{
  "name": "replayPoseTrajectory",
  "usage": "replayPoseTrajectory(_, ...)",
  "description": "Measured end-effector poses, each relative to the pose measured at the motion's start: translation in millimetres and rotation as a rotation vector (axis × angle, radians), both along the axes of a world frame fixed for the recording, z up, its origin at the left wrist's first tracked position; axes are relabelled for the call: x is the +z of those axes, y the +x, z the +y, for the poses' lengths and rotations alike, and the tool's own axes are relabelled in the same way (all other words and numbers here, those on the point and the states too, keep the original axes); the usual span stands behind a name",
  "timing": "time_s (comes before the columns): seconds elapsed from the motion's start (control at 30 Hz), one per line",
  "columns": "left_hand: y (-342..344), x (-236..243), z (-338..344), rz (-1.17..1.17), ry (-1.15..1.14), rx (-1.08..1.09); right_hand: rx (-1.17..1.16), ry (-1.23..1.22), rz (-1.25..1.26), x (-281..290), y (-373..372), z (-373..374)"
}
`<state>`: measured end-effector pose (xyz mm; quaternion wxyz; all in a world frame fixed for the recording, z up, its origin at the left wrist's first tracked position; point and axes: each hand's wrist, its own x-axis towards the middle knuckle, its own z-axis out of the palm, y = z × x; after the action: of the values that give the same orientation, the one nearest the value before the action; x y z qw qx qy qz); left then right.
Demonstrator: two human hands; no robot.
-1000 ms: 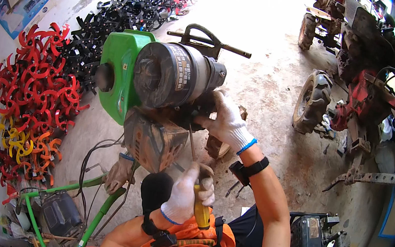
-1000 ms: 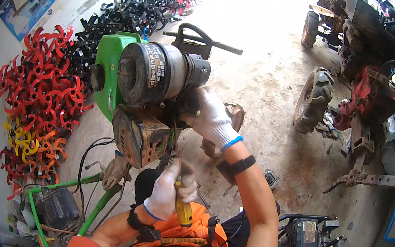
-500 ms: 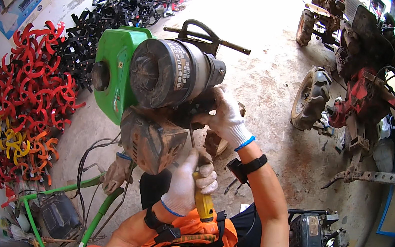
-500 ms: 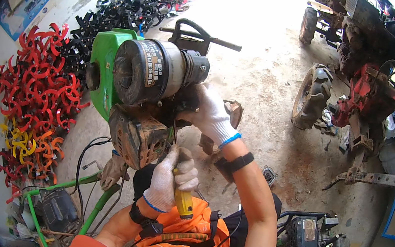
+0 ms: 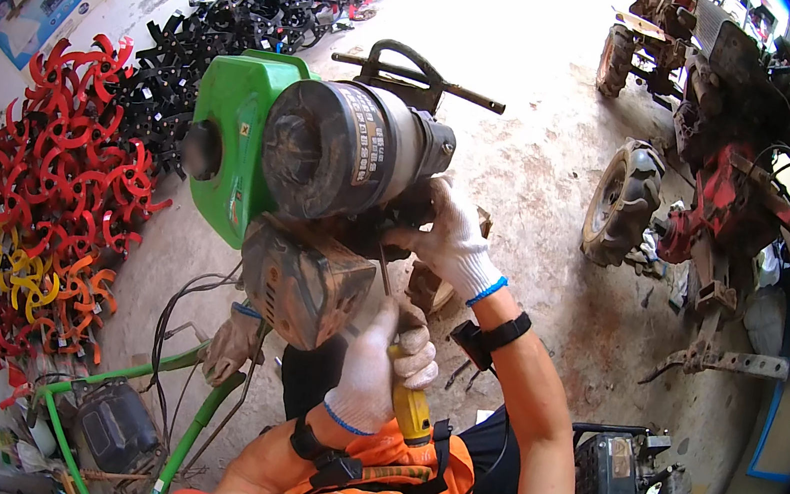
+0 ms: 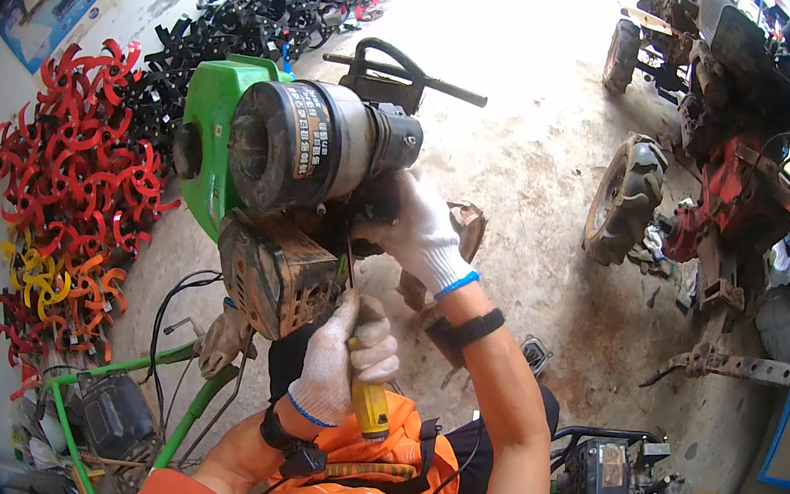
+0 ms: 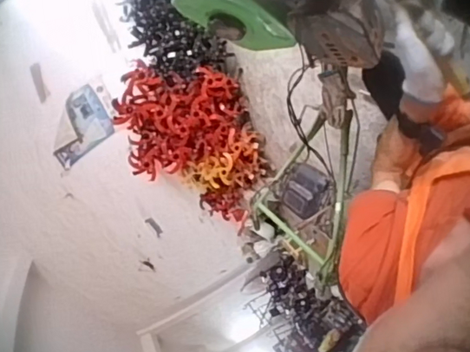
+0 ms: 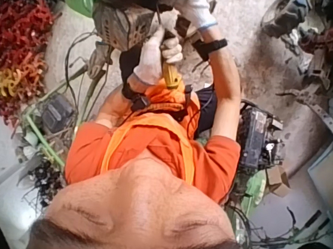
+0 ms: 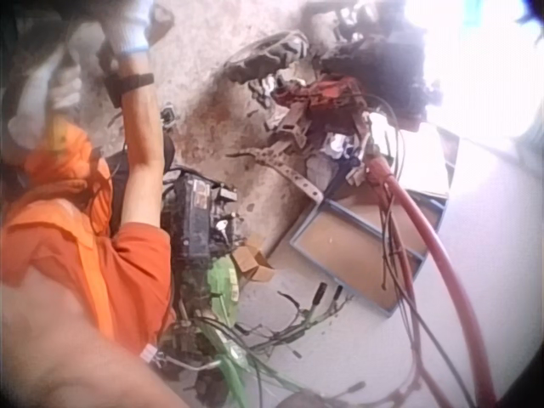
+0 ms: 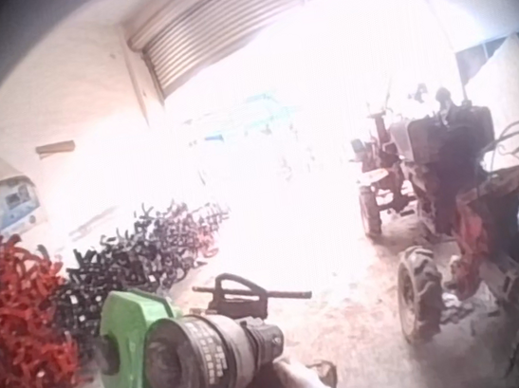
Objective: The person removes small metal rods from a tray, inserts them into a green engine, and uses a screwdriver to tighten components. They repeat this process with additional rods, handling each one individually and securing them into the engine.
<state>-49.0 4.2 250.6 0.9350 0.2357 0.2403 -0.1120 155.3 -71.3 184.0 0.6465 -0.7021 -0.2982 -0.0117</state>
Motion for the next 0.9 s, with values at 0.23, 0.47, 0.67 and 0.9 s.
replayPoseTrajectory(0.23,2.5,1.9,-2.5,-0.005,-0.069,0.017,-0.02,-0.044,-0.099,3.7,-1.1,-2.0)
replayPoseTrajectory(0.47,8.1,0.9,-2.8,-0.033,-0.148,0.039,0.053,0.033,0.025,11.7,-2.1,-1.7)
replayPoseTrajectory(0.67,15.4,-1.4,-3.7,-0.028,-0.151,0.06,-0.057,-0.013,-0.054,10.1,-2.2,-1.0)
replayPoseTrajectory(0.9,6.7,8.3,-3.7,-0.003,-0.107,0.046,-0.094,-0.033,-0.165,8.7,-3.4,-0.8)
